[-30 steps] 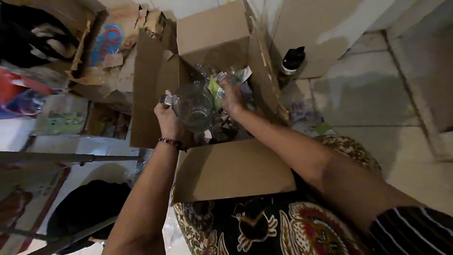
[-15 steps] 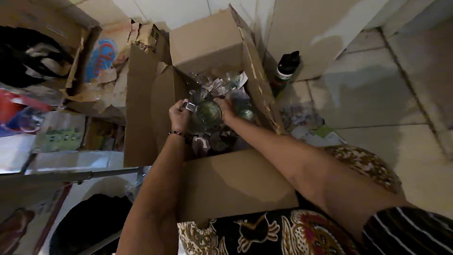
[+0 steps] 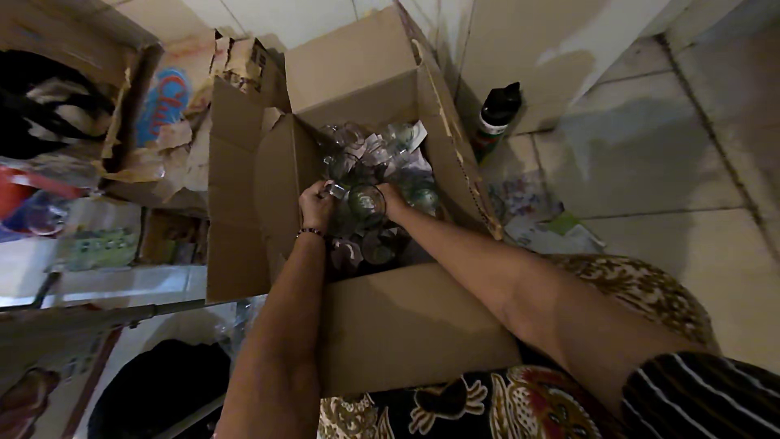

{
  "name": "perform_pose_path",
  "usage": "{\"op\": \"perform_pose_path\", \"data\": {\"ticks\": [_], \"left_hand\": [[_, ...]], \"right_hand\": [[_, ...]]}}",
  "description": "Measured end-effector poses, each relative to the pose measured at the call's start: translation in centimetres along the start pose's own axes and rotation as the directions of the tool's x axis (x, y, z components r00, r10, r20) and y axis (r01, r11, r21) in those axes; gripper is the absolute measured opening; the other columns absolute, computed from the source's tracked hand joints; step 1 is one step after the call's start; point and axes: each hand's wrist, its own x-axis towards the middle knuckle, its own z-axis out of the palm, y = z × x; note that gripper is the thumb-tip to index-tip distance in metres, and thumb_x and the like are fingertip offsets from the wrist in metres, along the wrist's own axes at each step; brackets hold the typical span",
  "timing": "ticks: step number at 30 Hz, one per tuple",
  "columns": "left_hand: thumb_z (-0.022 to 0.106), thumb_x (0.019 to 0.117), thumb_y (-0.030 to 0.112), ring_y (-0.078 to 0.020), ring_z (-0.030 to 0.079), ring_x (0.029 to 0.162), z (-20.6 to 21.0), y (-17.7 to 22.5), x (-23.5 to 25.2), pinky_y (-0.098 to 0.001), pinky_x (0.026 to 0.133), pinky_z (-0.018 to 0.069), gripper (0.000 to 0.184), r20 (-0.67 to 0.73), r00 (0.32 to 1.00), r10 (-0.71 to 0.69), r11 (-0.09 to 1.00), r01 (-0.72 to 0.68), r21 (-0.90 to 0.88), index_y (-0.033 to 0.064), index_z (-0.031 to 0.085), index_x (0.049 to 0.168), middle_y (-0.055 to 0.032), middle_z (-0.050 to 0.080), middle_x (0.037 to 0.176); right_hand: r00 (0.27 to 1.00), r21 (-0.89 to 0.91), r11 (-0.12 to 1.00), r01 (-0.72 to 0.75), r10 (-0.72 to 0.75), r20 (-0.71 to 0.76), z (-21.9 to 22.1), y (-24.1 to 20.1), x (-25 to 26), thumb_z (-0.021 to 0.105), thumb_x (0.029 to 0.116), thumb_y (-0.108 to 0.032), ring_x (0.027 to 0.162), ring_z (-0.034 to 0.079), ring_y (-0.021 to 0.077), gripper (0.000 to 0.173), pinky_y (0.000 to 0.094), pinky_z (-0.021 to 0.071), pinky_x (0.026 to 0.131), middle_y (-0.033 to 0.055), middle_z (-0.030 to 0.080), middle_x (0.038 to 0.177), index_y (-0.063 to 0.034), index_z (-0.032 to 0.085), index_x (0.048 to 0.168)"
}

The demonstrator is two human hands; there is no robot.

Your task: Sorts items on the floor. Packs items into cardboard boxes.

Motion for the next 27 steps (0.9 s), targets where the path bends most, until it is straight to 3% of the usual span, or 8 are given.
{"op": "perform_pose_path", "data": {"ticks": [4, 8, 11, 15, 18, 21, 23, 27], "left_hand": [[0.055, 0.1033, 0.008, -0.0341, 0.068, 0.101, 0.0, 0.7, 0.0, -0.0501, 0.096, 0.0499, 0.026, 0.030, 0.999, -0.043, 0.999, 0.043, 0.007, -0.0087, 0.068, 0.118, -0.0272, 0.070, 0.109], [0.055, 0.1034, 0.008, -0.0297, 0.067, 0.094, 0.4, 0.2, 0.3, -0.0475, 0.091, 0.0509, 0.024, 0.048, 0.998, -0.044, 0.999, 0.045, -0.021, -0.0086, 0.069, 0.112, -0.0245, 0.070, 0.102], [0.057, 0.1019, 0.007, -0.0334, 0.068, 0.096, 0.6, -0.1, 0.6, -0.0511, 0.092, 0.0505, 0.023, 0.072, 0.997, -0.020, 1.000, 0.020, 0.003, -0.0097, 0.070, 0.110, -0.0263, 0.070, 0.102], [0.057, 0.1008, 0.004, -0.0352, 0.068, 0.099, 0.8, 0.0, 0.9, -0.0511, 0.095, 0.0497, 0.021, 0.105, 0.993, -0.049, 0.998, 0.044, 0.050, -0.0091, 0.069, 0.113, -0.0269, 0.070, 0.105], [0.056, 0.0993, 0.000, -0.0378, 0.068, 0.104, 1.0, 0.0, 1.0, -0.0526, 0.097, 0.0493, 0.021, 0.116, 0.993, -0.032, 0.996, 0.022, 0.087, -0.0091, 0.070, 0.113, -0.0281, 0.070, 0.107], [0.057, 0.1004, 0.001, -0.0420, 0.066, 0.112, 1.0, 0.4, 1.2, -0.0545, 0.103, 0.0465, 0.022, 0.175, 0.984, -0.029, 0.987, 0.001, 0.158, -0.0097, 0.070, 0.113, -0.0298, 0.070, 0.113], [0.057, 0.1007, 0.002, -0.0434, 0.066, 0.112, 1.1, 0.4, 1.2, -0.0552, 0.103, 0.0461, 0.021, 0.221, 0.975, -0.023, 0.978, -0.024, 0.205, -0.0101, 0.070, 0.113, -0.0300, 0.070, 0.113], [0.059, 0.1003, 0.002, -0.0434, 0.066, 0.112, 1.5, 0.0, 1.3, -0.0556, 0.103, 0.0461, 0.021, 0.229, 0.973, -0.025, 0.978, -0.024, 0.208, -0.0095, 0.071, 0.113, -0.0296, 0.070, 0.113]], "right_hand": [[0.999, 0.159, 0.986, -0.047, 0.046, 0.005, 0.1, 0.9, 0.9, 0.053, 0.1058, -0.006, 0.118, 0.062, 0.0358, 0.029, 0.0483, 0.0483, 0.104, 0.0269, 0.063, 0.129, 0.0072, 0.062, 0.130], [0.998, 0.230, 0.972, -0.056, 0.063, -0.024, 0.2, 1.8, 1.2, 0.058, 0.1009, 0.001, 0.110, 0.065, 0.0322, 0.022, 0.0469, 0.0517, 0.098, 0.0246, 0.067, 0.119, 0.0069, 0.066, 0.121], [0.998, 0.246, 0.967, -0.061, 0.066, -0.013, -0.2, 2.1, 1.1, 0.066, 0.0957, 0.003, 0.101, 0.064, 0.0279, 0.021, 0.0434, 0.0525, 0.093, 0.0229, 0.067, 0.113, 0.0092, 0.066, 0.116], [0.987, 0.432, 0.888, -0.159, 0.141, 0.074, -0.5, 2.3, 1.0, 0.051, 0.1038, 0.001, 0.087, 0.063, 0.0187, 0.023, 0.0341, 0.0557, 0.080, 0.0197, 0.064, 0.112, 0.0089, 0.060, 0.123], [0.969, 0.455, 0.855, -0.249, 0.219, 0.117, -1.1, 2.0, 0.9, 0.050, 0.1041, 0.002, 0.082, 0.064, 0.0159, 0.028, 0.0321, 0.0552, 0.076, 0.0163, 0.065, 0.115, 0.0038, 0.058, 0.131], [0.952, 0.573, 0.762, -0.302, 0.270, 0.142, -1.2, 2.0, 1.2, 0.044, 0.1050, 0.002, 0.086, 0.064, 0.0177, 0.032, 0.0328, 0.0565, 0.079, 0.0168, 0.060, 0.120, 0.0046, 0.050, 0.137], [0.942, 0.658, 0.683, -0.316, 0.308, 0.133, -0.9, 1.9, 1.3, 0.042, 0.1077, -0.006, 0.085, 0.063, 0.0194, 0.031, 0.0338, 0.0572, 0.077, 0.0157, 0.058, 0.111, 0.0045, 0.048, 0.136], [0.927, 0.699, 0.625, -0.349, 0.339, 0.160, -1.2, 1.3, 1.0, 0.036, 0.1074, -0.007, 0.086, 0.062, 0.0200, 0.032, 0.0336, 0.0553, 0.078, 0.0167, 0.057, 0.114, 0.0044, 0.047, 0.135]]}}
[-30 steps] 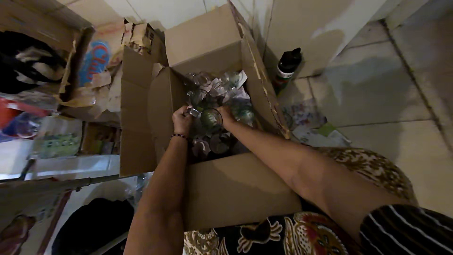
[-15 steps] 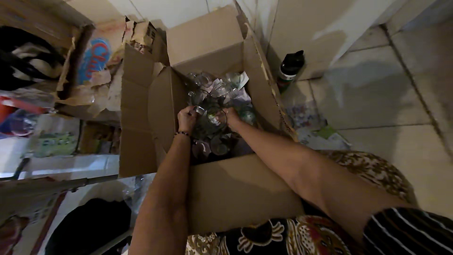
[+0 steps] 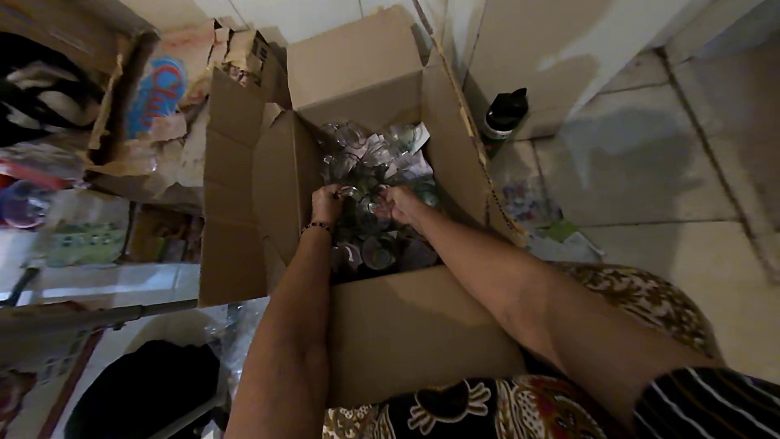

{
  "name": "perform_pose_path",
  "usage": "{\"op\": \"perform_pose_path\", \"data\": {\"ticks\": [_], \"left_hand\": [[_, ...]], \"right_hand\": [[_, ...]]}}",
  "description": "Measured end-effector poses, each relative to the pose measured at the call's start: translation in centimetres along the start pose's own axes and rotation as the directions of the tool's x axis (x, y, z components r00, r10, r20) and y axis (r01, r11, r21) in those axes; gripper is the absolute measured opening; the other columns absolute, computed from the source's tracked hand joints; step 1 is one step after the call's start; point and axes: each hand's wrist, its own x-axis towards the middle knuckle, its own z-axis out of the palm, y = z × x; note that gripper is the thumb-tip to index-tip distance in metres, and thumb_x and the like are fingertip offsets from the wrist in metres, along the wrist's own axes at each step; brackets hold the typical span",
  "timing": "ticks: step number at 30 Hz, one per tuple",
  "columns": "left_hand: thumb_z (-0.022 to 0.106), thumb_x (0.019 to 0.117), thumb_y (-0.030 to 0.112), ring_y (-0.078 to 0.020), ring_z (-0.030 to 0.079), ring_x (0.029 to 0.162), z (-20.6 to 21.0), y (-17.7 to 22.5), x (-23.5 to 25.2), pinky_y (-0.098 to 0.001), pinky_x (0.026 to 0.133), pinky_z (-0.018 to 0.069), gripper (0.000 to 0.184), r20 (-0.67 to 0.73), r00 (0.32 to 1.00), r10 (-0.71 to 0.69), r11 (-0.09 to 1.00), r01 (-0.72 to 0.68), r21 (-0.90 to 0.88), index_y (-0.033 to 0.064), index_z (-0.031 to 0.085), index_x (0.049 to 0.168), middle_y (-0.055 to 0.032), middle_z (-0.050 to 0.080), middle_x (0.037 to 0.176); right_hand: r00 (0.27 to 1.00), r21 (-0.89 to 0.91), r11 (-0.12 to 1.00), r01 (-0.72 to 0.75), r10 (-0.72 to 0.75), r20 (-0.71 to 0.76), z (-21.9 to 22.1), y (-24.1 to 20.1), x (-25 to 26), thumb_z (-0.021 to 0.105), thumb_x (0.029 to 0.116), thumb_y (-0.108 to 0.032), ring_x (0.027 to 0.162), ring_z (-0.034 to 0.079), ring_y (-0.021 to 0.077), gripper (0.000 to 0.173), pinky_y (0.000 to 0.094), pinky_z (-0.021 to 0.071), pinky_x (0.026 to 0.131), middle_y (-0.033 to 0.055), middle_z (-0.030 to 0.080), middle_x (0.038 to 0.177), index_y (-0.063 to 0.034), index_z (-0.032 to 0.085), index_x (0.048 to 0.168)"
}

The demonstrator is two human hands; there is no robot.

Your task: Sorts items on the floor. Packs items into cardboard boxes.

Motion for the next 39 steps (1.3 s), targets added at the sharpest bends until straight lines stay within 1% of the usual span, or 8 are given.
{"op": "perform_pose_path", "data": {"ticks": [4, 8, 11, 15, 20, 24, 32, 39], "left_hand": [[0.058, 0.0999, 0.001, -0.0442, 0.065, 0.113, 0.5, -0.3, 0.2, -0.0566, 0.104, 0.0455, 0.022, 0.009, 1.000, -0.021, 1.000, 0.021, 0.005, -0.0091, 0.070, 0.116, -0.0302, 0.069, 0.115], [0.059, 0.1008, 0.003, -0.0462, 0.065, 0.114, 0.9, -0.4, 0.6, -0.0592, 0.104, 0.0445, 0.022, 0.028, 0.998, -0.048, 0.999, 0.048, 0.021, -0.0095, 0.070, 0.115, -0.0311, 0.069, 0.115], [0.059, 0.1005, 0.003, -0.0459, 0.065, 0.112, 1.2, -0.6, 0.6, -0.0595, 0.102, 0.0452, 0.021, 0.024, 0.998, -0.052, 0.998, 0.051, 0.031, -0.0105, 0.070, 0.112, -0.0316, 0.069, 0.112], [0.059, 0.1002, 0.002, -0.0445, 0.064, 0.115, 1.1, -0.5, 0.7, -0.0574, 0.106, 0.0443, 0.022, 0.037, 0.996, -0.076, 0.997, 0.075, 0.029, -0.0098, 0.069, 0.115, -0.0303, 0.068, 0.116], [0.059, 0.1005, 0.003, -0.0443, 0.063, 0.118, 0.9, -0.2, 0.8, -0.0569, 0.106, 0.0436, 0.023, 0.039, 0.994, -0.098, 0.995, 0.097, 0.017, -0.0092, 0.069, 0.117, -0.0300, 0.068, 0.119], [0.059, 0.1031, 0.011, -0.0444, 0.064, 0.115, 1.0, -0.2, 0.9, -0.0585, 0.104, 0.0451, 0.025, 0.039, 0.992, -0.118, 0.992, 0.116, 0.042, -0.0074, 0.070, 0.116, -0.0293, 0.069, 0.116], [0.073, 0.0942, 0.011, -0.0406, 0.066, 0.112, -0.3, 0.0, 0.4, -0.0570, 0.102, 0.0478, 0.028, 0.110, 0.985, -0.130, 0.991, 0.126, 0.045, -0.0042, 0.069, 0.118, -0.0259, 0.070, 0.115], [0.075, 0.0920, 0.009, -0.0437, 0.065, 0.114, -3.0, 1.6, -1.0, -0.0607, 0.102, 0.0479, 0.029, 0.139, 0.987, -0.085, 0.983, 0.061, 0.171, -0.0028, 0.070, 0.119, -0.0270, 0.069, 0.116]], "right_hand": [[1.000, -0.064, 0.998, -0.008, 0.008, 0.010, -0.3, -0.2, 0.3, 0.036, 0.1017, -0.003, 0.084, 0.061, 0.0182, 0.035, 0.0320, 0.0534, 0.074, 0.0165, 0.060, 0.118, 0.0040, 0.050, 0.133], [0.996, -0.381, 0.921, 0.077, -0.056, 0.065, -0.5, 0.4, 1.1, 0.052, 0.0928, 0.008, 0.091, 0.059, 0.0186, 0.043, 0.0344, 0.0518, 0.080, 0.0171, 0.061, 0.123, 0.0038, 0.054, 0.135], [0.985, -0.524, 0.835, 0.169, -0.127, 0.116, -0.8, 1.2, 1.1, 0.059, 0.1004, -0.003, 0.105, 0.063, 0.0274, 0.038, 0.0437, 0.0529, 0.089, 0.0205, 0.061, 0.131, -0.0021, 0.057, 0.138], [0.973, -0.624, 0.747, 0.227, -0.193, 0.123, -0.6, 2.0, 0.8, 0.054, 0.1062, -0.012, 0.107, 0.065, 0.0381, 0.031, 0.0538, 0.0536, 0.090, 0.0266, 0.060, 0.132, -0.0030, 0.060, 0.135], [0.975, -0.755, 0.621, 0.213, -0.189, 0.120, 0.2, 0.5, 0.5, 0.052, 0.1065, -0.009, 0.132, 0.055, 0.0373, 0.033, 0.0525, 0.0427, 0.111, 0.0248, 0.057, 0.142, 0.0003, 0.060, 0.138], [0.972, -0.823, 0.529, 0.208, -0.203, 0.115, 0.3, 0.3, 0.4, 0.049, 0.1080, -0.011, 0.138, 0.050, 0.0377, 0.036, 0.0542, 0.0379, 0.115, 0.0224, 0.056, 0.146, -0.0040, 0.059, 0.142], [0.960, -0.821, 0.525, 0.224, -0.264, 0.093, 0.4, 0.9, 1.1, 0.052, 0.1059, -0.008, 0.135, 0.053, 0.0391, 0.031, 0.0523, 0.0400, 0.114, 0.0265, 0.058, 0.140, 0.0032, 0.063, 0.132], [0.970, -0.778, 0.609, 0.154, -0.245, 0.001, 0.6, 0.5, 0.7, 0.060, 0.1013, -0.006, 0.128, 0.057, 0.0411, 0.037, 0.0548, 0.0462, 0.107, 0.0284, 0.058, 0.135, 0.0054, 0.054, 0.135]]}}
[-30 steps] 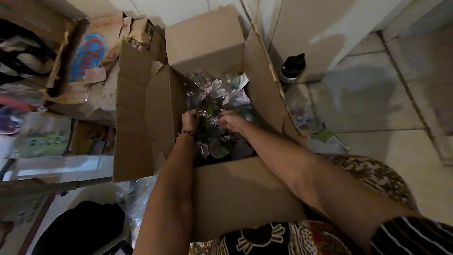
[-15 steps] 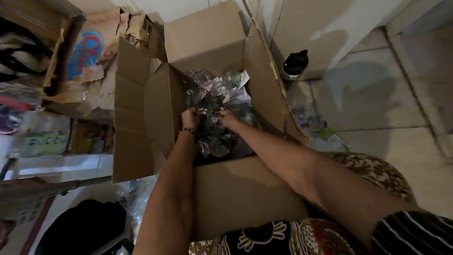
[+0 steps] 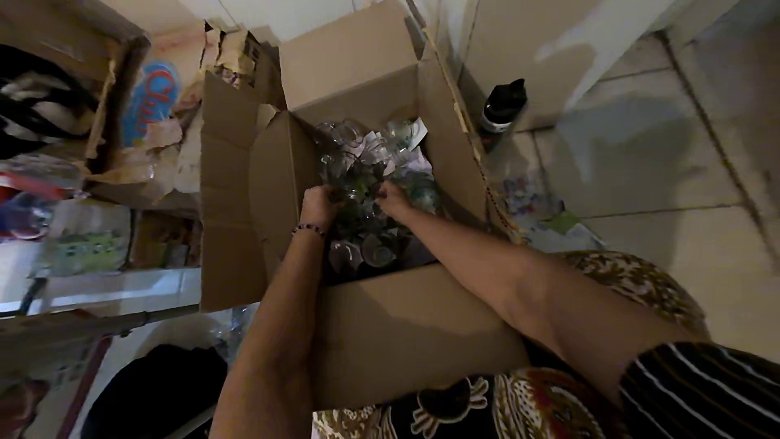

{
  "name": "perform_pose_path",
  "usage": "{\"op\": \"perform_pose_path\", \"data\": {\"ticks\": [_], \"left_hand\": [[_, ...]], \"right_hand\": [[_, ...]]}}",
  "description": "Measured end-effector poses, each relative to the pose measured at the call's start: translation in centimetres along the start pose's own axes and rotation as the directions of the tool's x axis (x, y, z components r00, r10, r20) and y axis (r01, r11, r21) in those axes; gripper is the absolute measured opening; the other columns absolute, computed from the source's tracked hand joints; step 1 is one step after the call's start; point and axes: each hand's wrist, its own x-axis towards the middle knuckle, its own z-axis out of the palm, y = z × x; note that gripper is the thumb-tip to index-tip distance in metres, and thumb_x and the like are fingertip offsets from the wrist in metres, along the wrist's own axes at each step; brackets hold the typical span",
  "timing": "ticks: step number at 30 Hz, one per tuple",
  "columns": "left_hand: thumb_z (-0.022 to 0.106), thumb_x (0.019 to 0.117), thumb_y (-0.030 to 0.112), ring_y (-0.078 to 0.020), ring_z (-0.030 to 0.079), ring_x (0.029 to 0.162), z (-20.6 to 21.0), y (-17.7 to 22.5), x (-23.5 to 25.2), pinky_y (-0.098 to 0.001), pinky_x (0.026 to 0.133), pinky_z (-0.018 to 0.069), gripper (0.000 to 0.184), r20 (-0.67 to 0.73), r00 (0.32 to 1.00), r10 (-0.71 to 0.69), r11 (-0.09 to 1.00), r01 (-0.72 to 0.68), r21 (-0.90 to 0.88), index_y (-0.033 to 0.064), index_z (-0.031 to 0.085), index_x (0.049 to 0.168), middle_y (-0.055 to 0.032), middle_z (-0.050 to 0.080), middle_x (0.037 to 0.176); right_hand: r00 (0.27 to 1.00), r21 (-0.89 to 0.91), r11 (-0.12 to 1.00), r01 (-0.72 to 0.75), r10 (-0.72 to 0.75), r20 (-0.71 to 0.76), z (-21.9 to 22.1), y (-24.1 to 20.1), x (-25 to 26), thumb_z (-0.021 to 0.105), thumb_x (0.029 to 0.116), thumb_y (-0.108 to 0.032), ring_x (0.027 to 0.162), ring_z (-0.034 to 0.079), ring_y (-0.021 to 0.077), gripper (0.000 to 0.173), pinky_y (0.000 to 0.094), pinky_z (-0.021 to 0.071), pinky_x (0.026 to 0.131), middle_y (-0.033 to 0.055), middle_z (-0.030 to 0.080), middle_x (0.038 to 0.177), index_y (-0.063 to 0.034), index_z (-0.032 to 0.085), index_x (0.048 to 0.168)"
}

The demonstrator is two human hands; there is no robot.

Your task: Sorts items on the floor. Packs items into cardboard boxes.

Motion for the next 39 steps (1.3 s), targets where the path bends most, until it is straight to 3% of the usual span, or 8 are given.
{"op": "perform_pose_path", "data": {"ticks": [4, 8, 16, 24, 30, 34, 39], "left_hand": [[0.067, 0.0974, 0.007, -0.0437, 0.064, 0.117, 0.2, 0.0, 0.3, -0.0599, 0.104, 0.0474, 0.026, 0.010, 0.999, -0.042, 0.998, 0.041, 0.053, -0.0011, 0.070, 0.121, -0.0268, 0.069, 0.119], [0.061, 0.1006, 0.006, -0.0455, 0.063, 0.118, 0.6, 0.3, 0.7, -0.0601, 0.103, 0.0470, 0.024, -0.013, 0.997, -0.075, 0.996, 0.076, 0.056, -0.0027, 0.070, 0.121, -0.0290, 0.068, 0.120], [0.061, 0.0998, 0.006, -0.0450, 0.063, 0.118, 1.2, 0.0, 1.6, -0.0603, 0.103, 0.0471, 0.023, 0.006, 0.994, -0.110, 0.992, 0.110, 0.061, -0.0033, 0.070, 0.119, -0.0286, 0.068, 0.119], [0.061, 0.1010, 0.008, -0.0453, 0.063, 0.119, 2.2, -0.1, 2.4, -0.0597, 0.104, 0.0468, 0.023, 0.017, 0.993, -0.120, 0.989, 0.118, 0.093, -0.0039, 0.071, 0.118, -0.0290, 0.068, 0.119], [0.062, 0.1008, 0.009, -0.0474, 0.061, 0.121, 2.6, -0.2, 2.3, -0.0606, 0.104, 0.0468, 0.027, 0.059, 0.975, -0.214, 0.975, 0.209, 0.076, -0.0083, 0.066, 0.121, -0.0323, 0.064, 0.124], [0.060, 0.1014, 0.007, -0.0490, 0.059, 0.123, 2.8, 0.1, 2.1, -0.0614, 0.104, 0.0464, 0.028, 0.108, 0.964, -0.243, 0.969, 0.236, 0.078, -0.0110, 0.064, 0.122, -0.0349, 0.062, 0.126], [0.062, 0.0999, 0.006, -0.0496, 0.059, 0.123, 3.7, -0.1, 2.4, -0.0606, 0.103, 0.0472, 0.028, 0.124, 0.954, -0.271, 0.958, 0.255, 0.131, -0.0135, 0.064, 0.119, -0.0348, 0.061, 0.126]], "right_hand": [[1.000, 0.007, 1.000, 0.009, -0.009, 0.002, -0.4, -0.2, -0.4, 0.057, 0.1024, -0.004, 0.129, 0.057, 0.0396, 0.032, 0.0533, 0.0458, 0.108, 0.0275, 0.059, 0.135, 0.0056, 0.057, 0.133], [0.999, 0.023, 0.999, 0.031, -0.030, -0.037, -0.5, 0.1, -0.4, 0.058, 0.0978, 0.003, 0.127, 0.059, 0.0376, 0.031, 0.0533, 0.0456, 0.108, 0.0243, 0.064, 0.132, 0.0025, 0.065, 0.128], [1.000, -0.081, 0.996, -0.022, 0.022, -0.006, -0.7, -0.3, -0.5, 0.058, 0.0986, 0.000, 0.132, 0.056, 0.0375, 0.030, 0.0533, 0.0430, 0.111, 0.0236, 0.063, 0.135, 0.0014, 0.069, 0.126], [0.991, -0.084, 0.988, -0.127, 0.129, 0.027, -0.8, -0.9, -1.1, 0.060, 0.0996, -0.005, 0.130, 0.057, 0.0374, 0.029, 0.0526, 0.0452, 0.108, 0.0257, 0.061, 0.135, 0.0037, 0.066, 0.127], [0.984, -0.098, 0.981, -0.166, 0.171, 0.047, -0.8, -1.4, -1.3, 0.060, 0.1003, -0.008, 0.128, 0.058, 0.0392, 0.030, 0.0554, 0.0458, 0.106, 0.0277, 0.060, 0.134, 0.0066, 0.064, 0.126], [0.991, -0.094, 0.988, -0.121, 0.126, 0.045, -0.7, -1.1, -1.4, 0.058, 0.1006, -0.007, 0.130, 0.056, 0.0413, 0.030, 0.0573, 0.0439, 0.108, 0.0288, 0.059, 0.135, 0.0068, 0.064, 0.127], [0.996, -0.112, 0.992, -0.060, 0.067, 0.058, -0.8, -1.1, -1.7, 0.053, 0.1034, -0.005, 0.137, 0.051, 0.0403, 0.036, 0.0549, 0.0392, 0.113, 0.0269, 0.056, 0.143, 0.0031, 0.059, 0.138]]}}
